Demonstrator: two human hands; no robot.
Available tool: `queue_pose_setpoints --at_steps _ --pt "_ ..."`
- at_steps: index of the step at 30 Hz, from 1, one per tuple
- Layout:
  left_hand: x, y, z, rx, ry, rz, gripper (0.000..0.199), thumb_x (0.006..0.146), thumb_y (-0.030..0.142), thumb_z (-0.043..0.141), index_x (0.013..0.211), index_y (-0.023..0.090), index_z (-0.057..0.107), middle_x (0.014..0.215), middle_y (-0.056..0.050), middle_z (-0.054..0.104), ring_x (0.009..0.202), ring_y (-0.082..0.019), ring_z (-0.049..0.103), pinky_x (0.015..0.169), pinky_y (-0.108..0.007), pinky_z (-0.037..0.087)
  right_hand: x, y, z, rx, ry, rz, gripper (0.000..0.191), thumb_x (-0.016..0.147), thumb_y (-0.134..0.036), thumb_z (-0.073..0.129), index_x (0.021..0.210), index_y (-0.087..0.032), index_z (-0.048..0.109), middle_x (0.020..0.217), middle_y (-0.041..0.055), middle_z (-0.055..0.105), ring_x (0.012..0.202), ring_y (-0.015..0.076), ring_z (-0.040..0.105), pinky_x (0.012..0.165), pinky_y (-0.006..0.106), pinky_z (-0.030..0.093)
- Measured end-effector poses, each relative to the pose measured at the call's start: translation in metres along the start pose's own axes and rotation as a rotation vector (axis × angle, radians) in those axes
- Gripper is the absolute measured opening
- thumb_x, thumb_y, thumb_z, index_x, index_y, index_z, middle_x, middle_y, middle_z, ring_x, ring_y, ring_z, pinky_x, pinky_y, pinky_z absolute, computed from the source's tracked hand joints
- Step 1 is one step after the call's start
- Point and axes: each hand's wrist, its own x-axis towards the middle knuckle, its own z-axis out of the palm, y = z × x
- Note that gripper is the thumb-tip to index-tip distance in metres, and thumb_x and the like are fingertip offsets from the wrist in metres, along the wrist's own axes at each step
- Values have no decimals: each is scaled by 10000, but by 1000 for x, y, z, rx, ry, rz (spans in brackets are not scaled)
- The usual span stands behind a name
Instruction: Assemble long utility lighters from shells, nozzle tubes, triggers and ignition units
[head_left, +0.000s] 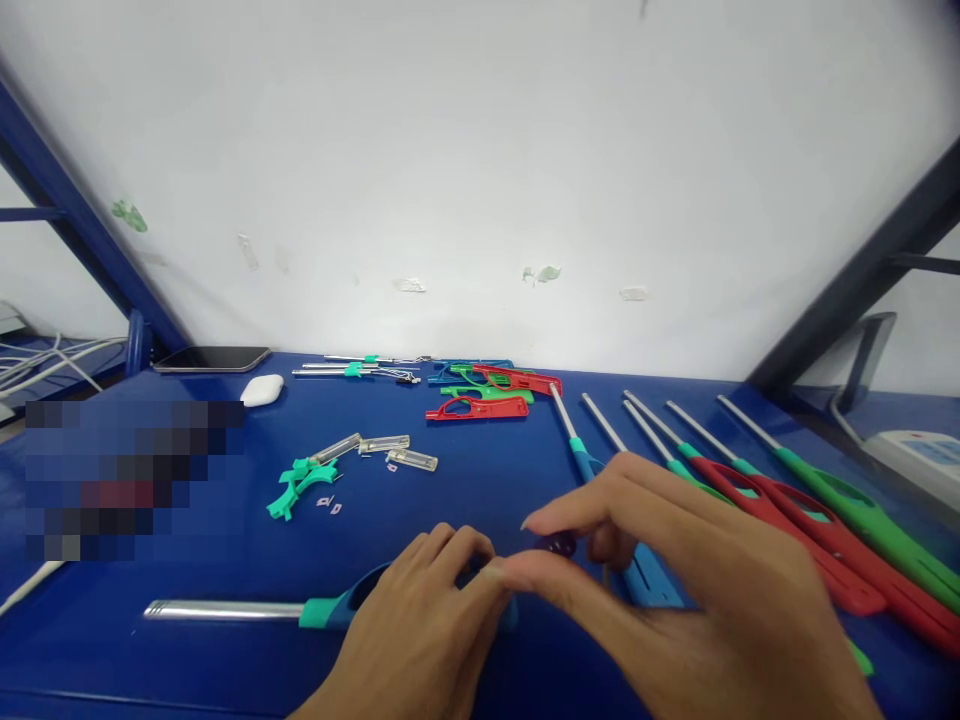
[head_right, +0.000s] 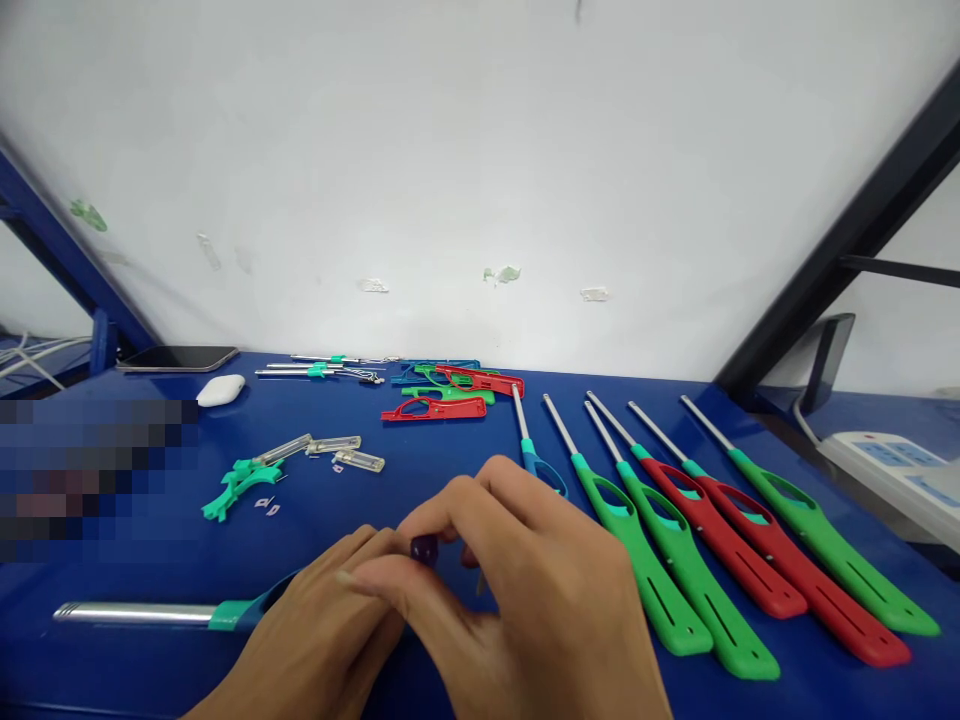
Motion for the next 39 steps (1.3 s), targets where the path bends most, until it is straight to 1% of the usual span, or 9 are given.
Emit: queue_pose_setpoints --at_steps 4,6,9,13,17,24,27,32,39 --pt "1 2 -1 17 50 16 434 883 47 438 1218 256 616 999 -62 750 803 -286 740 772 -532 677 3 -3 6 -29 16 21 233 891 -329 858 818 -259 649 740 -77 683 566 85 645 519 184 513" --pt "2 4 -3 3 75 2 406 898 39 421 1185 256 610 970 -50 742 792 -279 732 767 -523 678 4 0 4 70 -35 -19 100 939 -225 781 978 -284 712 916 -85 775 715 74 738 649 124 571" --pt "3 5 -4 -18 25 -20 324 933 55 418 1098 251 616 990 -54 738 853 -289 739 775 -516 676 2 5 -3 211 -131 -94 311 946 -86 699 1137 -326 746 1102 -109 815 920 60 789 864 73 576" --pt "-1 2 -3 -10 -16 -19 329 920 58 436 1085 254 643 1068 -61 751 906 -293 748 855 -544 661 -1 5 -4 129 -106 -34 135 912 -271 844 945 -297 716 779 -113 747 590 52 701 589 93 550" --pt "-4 1 1 20 -46 -7 408 914 73 469 1237 247 649 1165 -85 761 968 -293 748 901 -512 648 0 -2 9 -77 35 -10 450 919 -443 822 701 -239 485 519 -120 506 393 43 495 400 164 394" --pt "1 3 -3 2 -31 -45 277 926 85 480 1082 255 634 1042 -43 742 893 -254 722 848 -428 647 2 2 3 180 -133 -57 160 986 -231 697 1104 -339 706 1040 -95 785 798 69 758 743 118 583" --pt "1 3 -4 28 -17 -29 291 909 84 484 1087 264 626 1049 -47 751 869 -277 729 828 -489 661 -1 6 -4 218 -176 -49 191 941 -168 767 1003 -342 724 893 -138 776 728 34 742 722 60 553" --pt "-2 1 -2 62 -29 17 310 837 70 515 1053 248 648 1081 -64 757 894 -288 728 832 -492 667 2 1 6 71 -40 -23 310 847 -422 908 796 -240 662 621 -113 595 450 31 538 456 133 442" --pt "0 0 0 4 -137 -43 328 871 77 530 1120 253 653 1146 -53 745 986 -306 741 935 -571 641 4 -1 7 106 -102 -20 195 873 -347 881 931 -297 701 783 -109 705 576 48 656 556 127 512"
